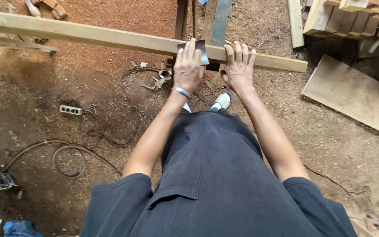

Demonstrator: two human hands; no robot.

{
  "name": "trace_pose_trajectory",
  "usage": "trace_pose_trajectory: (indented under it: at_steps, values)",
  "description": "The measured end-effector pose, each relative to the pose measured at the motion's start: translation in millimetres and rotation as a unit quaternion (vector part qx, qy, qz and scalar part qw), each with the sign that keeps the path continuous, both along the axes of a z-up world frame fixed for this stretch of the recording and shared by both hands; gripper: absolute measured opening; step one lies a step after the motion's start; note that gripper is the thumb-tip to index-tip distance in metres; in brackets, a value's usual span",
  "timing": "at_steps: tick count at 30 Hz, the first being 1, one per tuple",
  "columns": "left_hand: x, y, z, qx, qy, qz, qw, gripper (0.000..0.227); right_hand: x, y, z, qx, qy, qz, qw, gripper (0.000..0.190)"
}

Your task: The person sands the surface of a wooden structure using a piece of sandpaper held by hand.

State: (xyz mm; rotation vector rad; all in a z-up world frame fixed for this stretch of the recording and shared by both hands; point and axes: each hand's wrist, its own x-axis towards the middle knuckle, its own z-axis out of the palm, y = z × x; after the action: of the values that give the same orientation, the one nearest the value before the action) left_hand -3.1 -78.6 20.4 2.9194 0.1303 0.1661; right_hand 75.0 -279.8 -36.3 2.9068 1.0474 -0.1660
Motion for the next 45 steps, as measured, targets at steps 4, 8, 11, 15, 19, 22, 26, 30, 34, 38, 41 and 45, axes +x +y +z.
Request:
trace_pose_trajectory:
  at_steps: [4,8,11,15,19,22,26,30,34,38,41,45]
  values:
    - [12,-23,-20,0.047,-0.071,0.022,0.996,0.057,-4,13,-1,0.047,-0.001,-0.041,0.998,0.116]
    - [-1,-29,-35,0.03,-0.148,-0.053,0.987,0.053,-5,11,4,0.054,-0.039,-0.02,0.998,0.118]
    - [-11,10,-29,0.038,-0.01,-0.137,0.99,0.046,-7,12,7,0.037,-0.01,-0.028,0.999,0.113]
    - [3,44,-36,0.071,-0.152,0.004,0.986,0.041,-9,14,1,0.054,-0.055,-0.034,0.996,0.112]
    - [2,2,-43,0.018,-0.103,0.032,0.994,0.045,-9,14,-13,0.127,-0.123,-0.023,0.984,0.1]
    - [-13,-17,-41,0.002,-0.09,-0.086,0.992,0.046,-6,11,-18,0.105,-0.129,-0.017,0.986,0.098]
    - [-12,22,-46,0.061,-0.099,-0.049,0.992,0.042,-9,8,-16,0.166,-0.109,-0.002,0.98,0.1]
    - [-4,47,-49,0.044,-0.089,0.15,0.984,0.044,-9,12,-17,0.218,-0.106,0.006,0.97,0.099]
    - [8,-29,-52,0.009,-0.13,0.086,0.988,0.045,-5,5,-12,0.21,-0.046,-0.001,0.977,0.107]
    - [5,-39,-48,0.089,-0.068,-0.041,0.993,0.047,-5,-2,-14,0.25,-0.071,0.019,0.965,0.109]
    - [2,-9,-45,0.088,-0.059,0.067,0.992,0.042,0,-3,-19,0.233,-0.049,0.016,0.971,0.107]
    - [-1,31,-41,0.072,-0.009,0.187,0.98,0.047,-5,-6,-17,0.254,-0.023,0.018,0.967,0.11]
